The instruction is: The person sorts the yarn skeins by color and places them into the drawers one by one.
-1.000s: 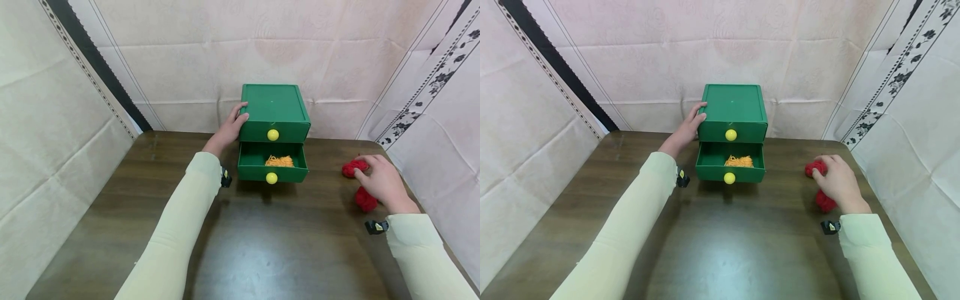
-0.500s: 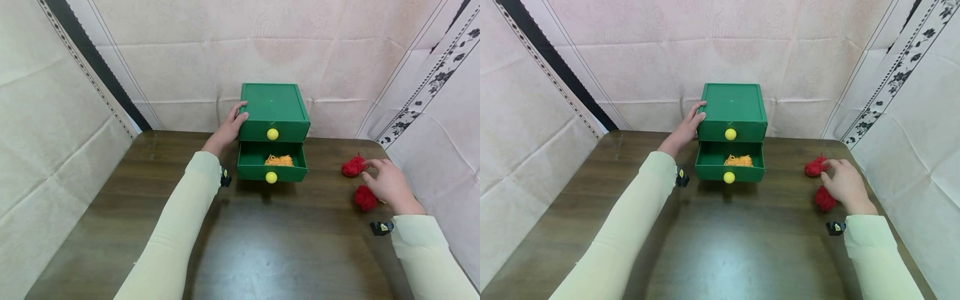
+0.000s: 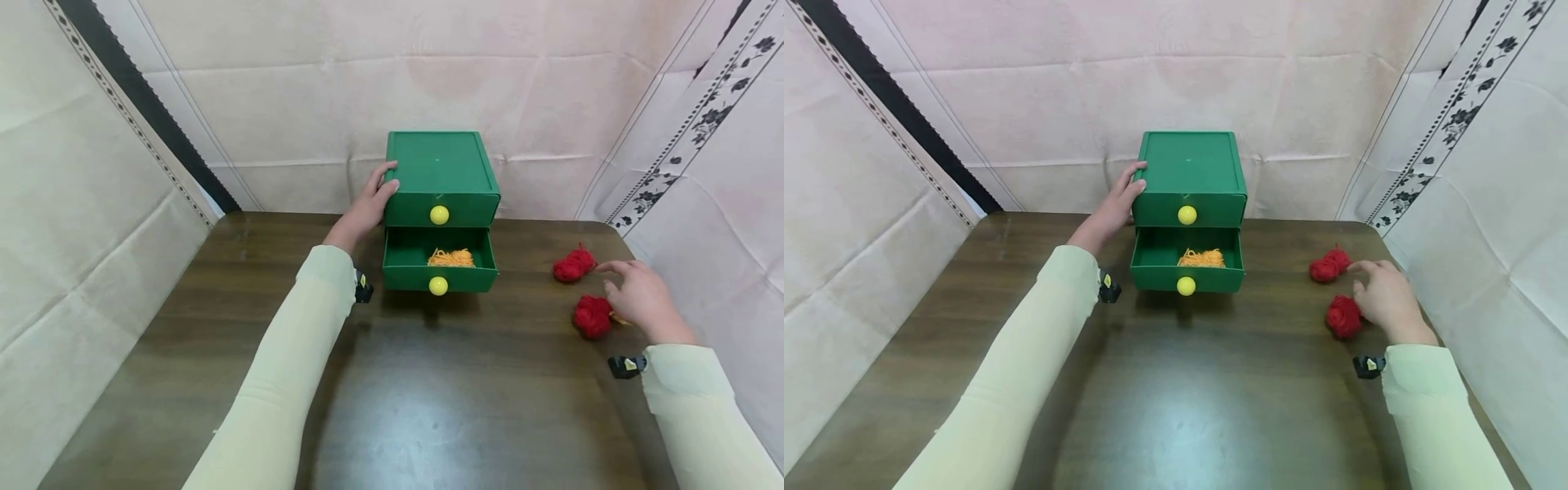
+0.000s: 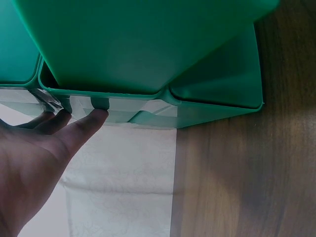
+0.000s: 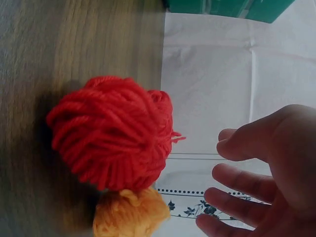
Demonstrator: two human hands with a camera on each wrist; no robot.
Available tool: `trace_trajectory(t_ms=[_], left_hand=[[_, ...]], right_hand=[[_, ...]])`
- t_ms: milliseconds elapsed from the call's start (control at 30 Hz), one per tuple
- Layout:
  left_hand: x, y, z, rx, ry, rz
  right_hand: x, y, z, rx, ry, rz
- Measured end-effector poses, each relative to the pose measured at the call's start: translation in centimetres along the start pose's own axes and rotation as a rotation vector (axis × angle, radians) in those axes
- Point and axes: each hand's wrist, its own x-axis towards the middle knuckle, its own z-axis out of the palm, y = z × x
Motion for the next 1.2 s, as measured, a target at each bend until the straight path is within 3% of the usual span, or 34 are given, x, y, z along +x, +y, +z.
trace_trajectory(t_ms=[133,267,567,800,1200], left_hand=[[0.9,-1.3,-0.1,0.003,0.018,0.008],[1.1,-1.6,0.1,0.004,0.019,0.016],[-0.8,0.7,0.2,0.016,-0.005,-0.001],[-1.3,1.4,0.2,0.038,0.003,0.004],[-0.9,0.7,0.1,0.016,0.005,0.025]], right_hand=[[0.0,0.6,0.3,-0.008,-0.042,0.003],[-0.2,1.4,0.7,-0.005,-0.082,0.003],[-0.3,2.6,1.4,0.058,-0.212,0.112],[0.1,3.1,0.8,0.033,-0.219,0.137],[0.0,4.0,0.8,0.003,-0.241,0.195]])
